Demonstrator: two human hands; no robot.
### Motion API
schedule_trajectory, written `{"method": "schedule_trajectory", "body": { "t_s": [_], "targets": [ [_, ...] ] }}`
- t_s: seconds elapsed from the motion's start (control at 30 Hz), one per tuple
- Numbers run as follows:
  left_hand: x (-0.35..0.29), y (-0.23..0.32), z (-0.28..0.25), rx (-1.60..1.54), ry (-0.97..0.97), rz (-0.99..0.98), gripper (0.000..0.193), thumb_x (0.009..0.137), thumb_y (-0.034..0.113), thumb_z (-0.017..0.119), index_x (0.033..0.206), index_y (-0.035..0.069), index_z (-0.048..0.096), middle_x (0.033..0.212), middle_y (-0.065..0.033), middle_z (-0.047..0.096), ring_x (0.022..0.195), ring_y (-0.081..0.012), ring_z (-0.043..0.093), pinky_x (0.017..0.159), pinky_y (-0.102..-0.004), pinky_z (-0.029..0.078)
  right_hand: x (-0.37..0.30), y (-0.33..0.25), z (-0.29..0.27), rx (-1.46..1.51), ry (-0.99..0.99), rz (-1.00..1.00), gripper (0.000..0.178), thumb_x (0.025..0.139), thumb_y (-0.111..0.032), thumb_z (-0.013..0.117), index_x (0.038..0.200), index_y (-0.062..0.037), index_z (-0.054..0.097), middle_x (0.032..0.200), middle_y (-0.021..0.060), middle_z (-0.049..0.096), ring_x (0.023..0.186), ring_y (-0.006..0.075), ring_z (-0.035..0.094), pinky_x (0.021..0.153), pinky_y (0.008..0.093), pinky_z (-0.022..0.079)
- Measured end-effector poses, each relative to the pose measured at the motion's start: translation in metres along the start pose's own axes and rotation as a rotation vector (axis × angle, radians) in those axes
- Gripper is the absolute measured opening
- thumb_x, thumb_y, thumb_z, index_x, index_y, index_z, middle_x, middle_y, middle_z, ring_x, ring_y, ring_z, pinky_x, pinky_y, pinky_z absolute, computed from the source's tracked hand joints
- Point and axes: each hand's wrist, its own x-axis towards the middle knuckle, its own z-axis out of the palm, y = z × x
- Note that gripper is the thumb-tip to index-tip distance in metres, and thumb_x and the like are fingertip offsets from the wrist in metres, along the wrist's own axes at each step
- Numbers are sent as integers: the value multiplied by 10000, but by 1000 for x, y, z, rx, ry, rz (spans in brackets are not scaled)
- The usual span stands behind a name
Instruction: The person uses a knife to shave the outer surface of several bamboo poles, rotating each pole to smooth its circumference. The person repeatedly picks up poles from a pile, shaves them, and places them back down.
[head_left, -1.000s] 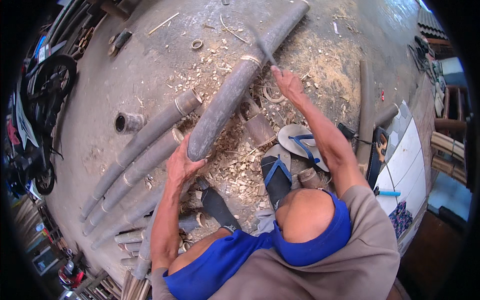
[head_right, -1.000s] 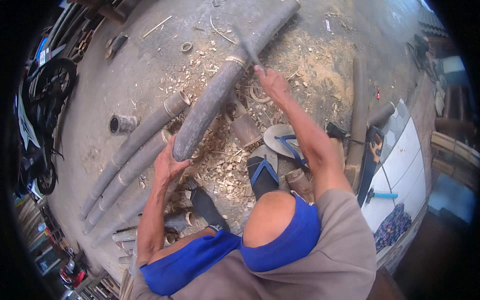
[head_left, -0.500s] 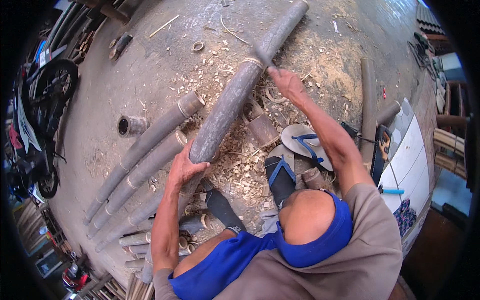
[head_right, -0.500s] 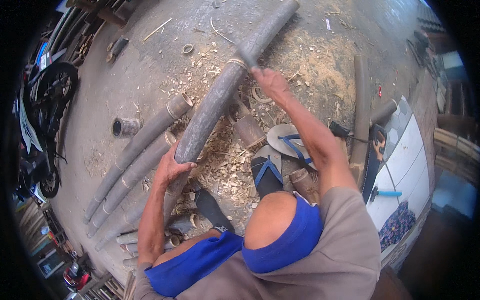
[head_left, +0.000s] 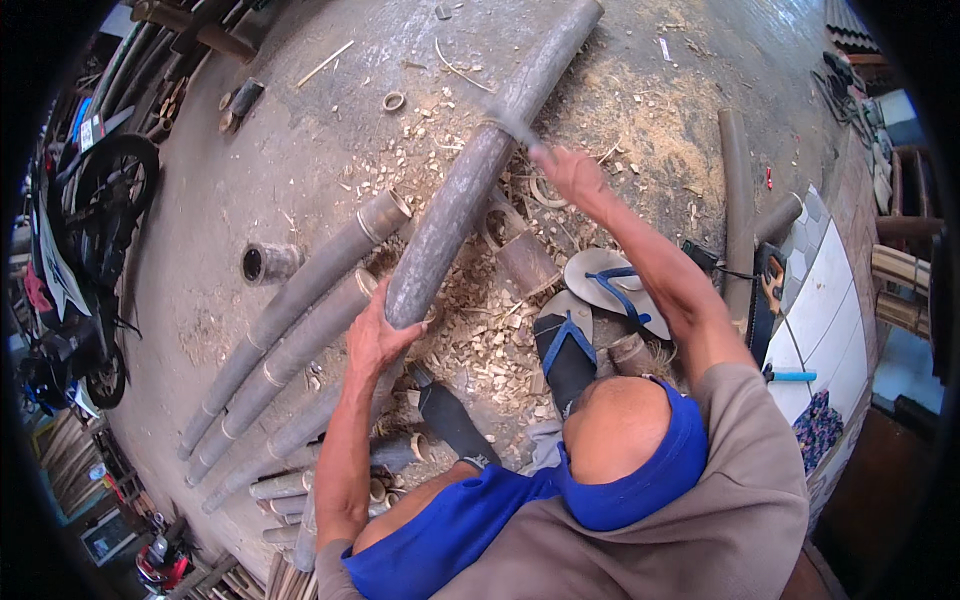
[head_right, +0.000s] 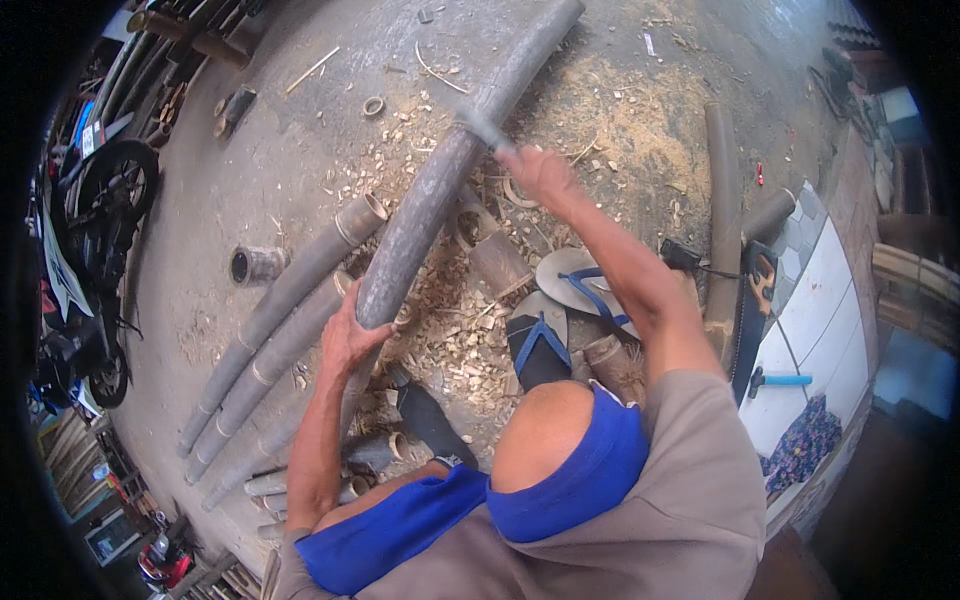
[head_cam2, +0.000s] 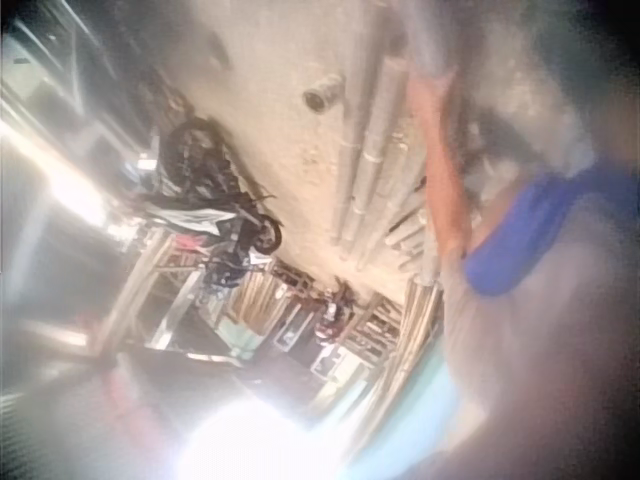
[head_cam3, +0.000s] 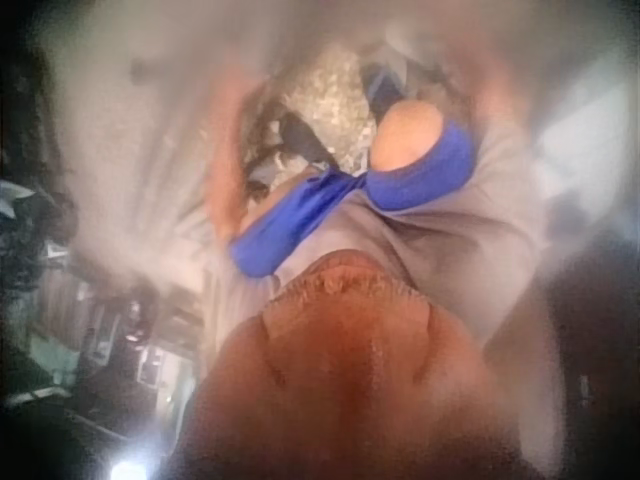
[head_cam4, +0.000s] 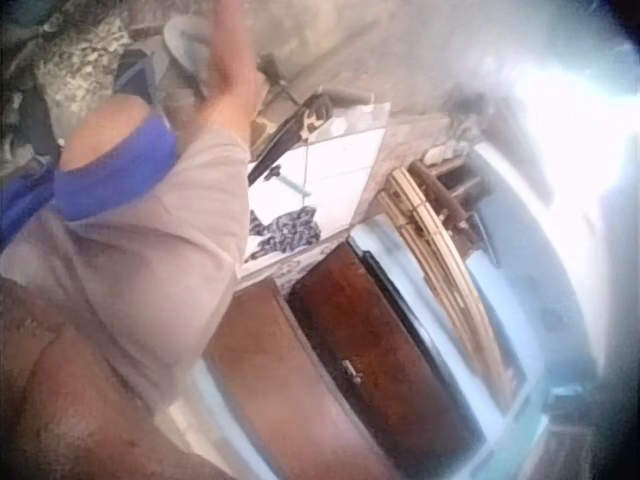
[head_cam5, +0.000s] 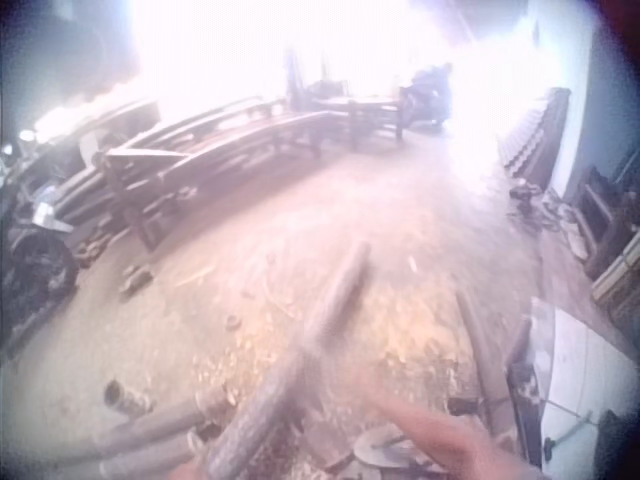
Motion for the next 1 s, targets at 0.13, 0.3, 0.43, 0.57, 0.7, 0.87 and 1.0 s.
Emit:
{"method": "schedule_trajectory", "body": {
  "t_s": [0.13,0.3,0.43,0.57,0.7,0.87,1.0],
  "targets": [
    [9,14,-7,-158,-68,72,1072,640,382,886,1593,142,456,1314,-238,705,1212,-363,696,1068,-452,508,14,41,15,-5,205,34,816,1044,-736,373,1045,20,679,856,323,709,892,511,727,823,596,573],
    [17,-16,-9,-293,-89,111,1040,633,359,886,1558,86,496,1373,-204,678,1283,-309,647,1107,-416,470,1,-4,-4,-162,-148,-136,860,1040,-747,357,1178,42,670,989,360,712,1007,523,706,891,592,553],
    [31,-21,-8,-300,-151,113,1048,624,357,883,1557,76,497,1397,-196,666,1290,-315,640,1113,-414,464,34,25,30,107,232,37,853,1027,-775,340,1052,21,645,904,334,712,949,498,723,832,584,559],
    [17,-20,-14,-235,-115,90,1108,612,372,880,1589,81,446,1419,-220,647,1320,-355,624,1125,-439,458,29,20,23,138,137,37,811,1017,-788,376,880,-26,618,723,209,651,720,357,681,684,514,532],
    [-8,-42,-9,-86,-72,149,1199,603,373,900,1635,93,358,1453,-256,615,1353,-406,597,1126,-474,465,24,79,-15,1010,417,498,707,1005,-782,460,783,-118,564,588,-4,527,485,142,540,440,344,450],
    [-77,-111,14,37,132,197,1166,634,377,928,1612,64,375,1418,-263,626,1294,-443,618,1093,-488,491,-67,103,-26,1102,417,569,620,1025,-690,533,794,-115,539,612,-2,518,488,135,537,439,318,441],
    [-76,-94,19,143,164,143,1080,668,369,916,1576,57,420,1412,-247,631,1262,-441,633,1077,-486,506,-119,127,-1,943,409,556,562,1032,-615,589,805,-101,567,619,7,541,504,139,550,452,329,449]
  ]
}}
